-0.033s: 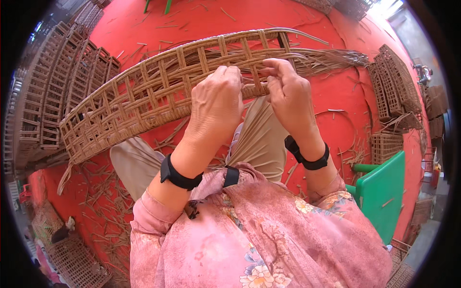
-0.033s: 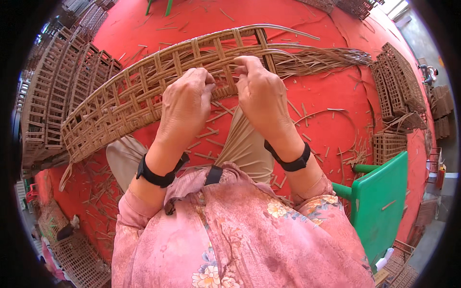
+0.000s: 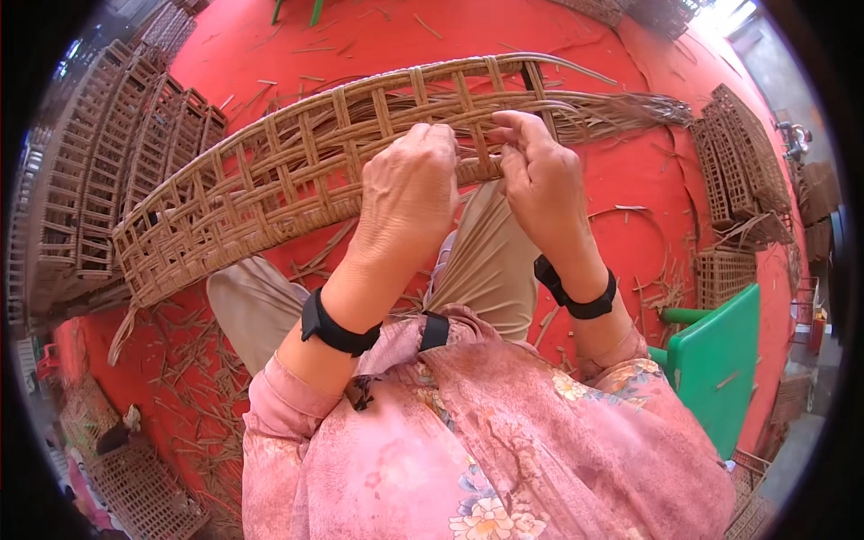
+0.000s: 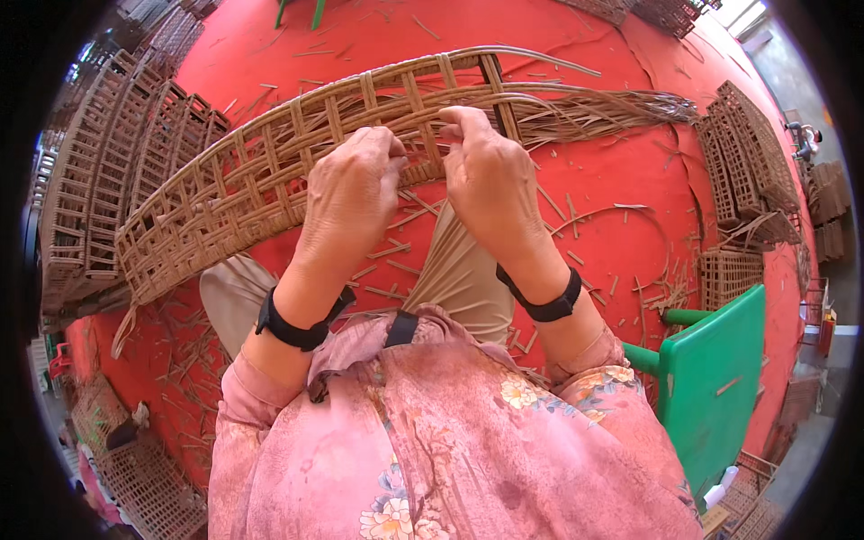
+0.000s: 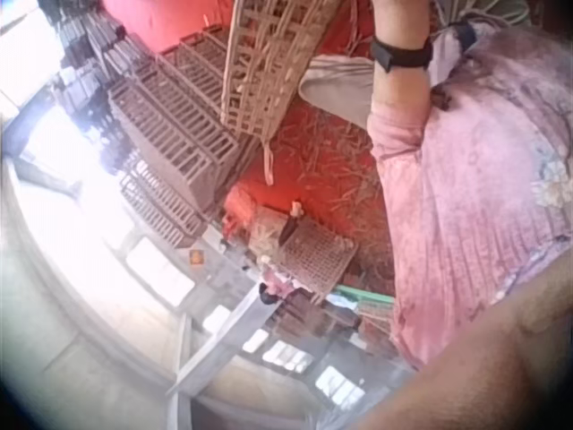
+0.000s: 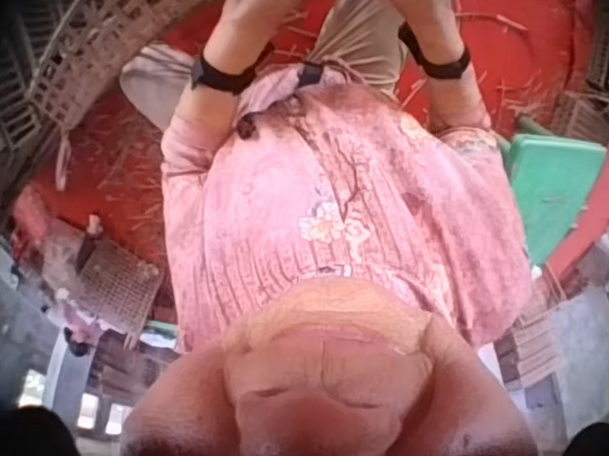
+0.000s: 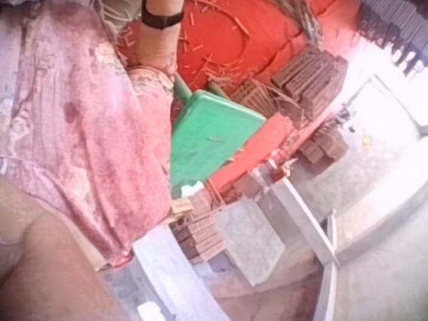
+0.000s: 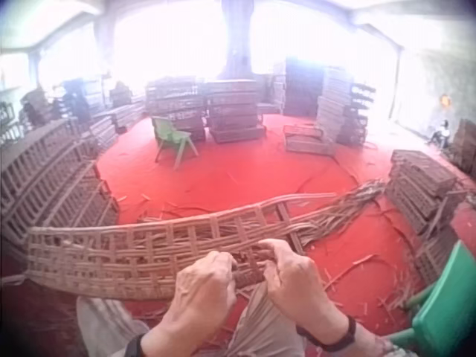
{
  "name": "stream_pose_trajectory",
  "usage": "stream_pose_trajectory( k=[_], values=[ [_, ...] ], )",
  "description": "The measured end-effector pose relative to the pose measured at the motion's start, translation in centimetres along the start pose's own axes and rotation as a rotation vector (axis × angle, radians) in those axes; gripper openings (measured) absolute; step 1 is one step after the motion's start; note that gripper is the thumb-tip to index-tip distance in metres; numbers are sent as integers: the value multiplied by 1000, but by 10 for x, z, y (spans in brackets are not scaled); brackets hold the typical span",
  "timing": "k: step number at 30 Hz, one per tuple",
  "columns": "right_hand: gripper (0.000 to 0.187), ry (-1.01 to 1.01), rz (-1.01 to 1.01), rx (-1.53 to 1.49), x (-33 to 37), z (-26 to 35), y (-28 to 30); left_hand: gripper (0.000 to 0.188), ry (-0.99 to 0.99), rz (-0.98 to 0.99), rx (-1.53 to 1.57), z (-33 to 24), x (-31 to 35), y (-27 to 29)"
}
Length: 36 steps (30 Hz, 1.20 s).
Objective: Weaving thin strips of bamboo or wood into a large rectangular frame for furniture.
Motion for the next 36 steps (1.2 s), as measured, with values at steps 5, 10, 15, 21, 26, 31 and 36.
stream_pose_trajectory(
  k=[5,10,15,21,26,31,36],
  values=[
    [33,15,10,66,10,-1,-10,8,-43,34,34,-12,-8,-11],
    [28,10,61,3,0,-5,-8,8,-47,22,58,-9,-10,-13],
    [19,-95,-3,-173,3,-6,-8,10,-90,-33,118,-1,-4,-8],
    [19,-51,-87,-72,10,0,-5,11,120,-410,404,54,33,49],
    [23,-39,-181,77,11,2,-2,13,337,-465,667,83,54,50],
    [22,-88,-157,8,10,-5,1,14,337,-440,722,87,53,50],
    [23,-80,-164,-1,10,-4,4,15,302,-433,702,89,53,51]
  ],
)
Point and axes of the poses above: each hand's wrist, its own x-axis away from the middle knuckle, its own y-axis out of the back of the hand, z = x × y, the point moved 5 cm from there along -x, towards the middle knuckle, and after that the axes turned 6 degrees about y, right-handed, at the moved point
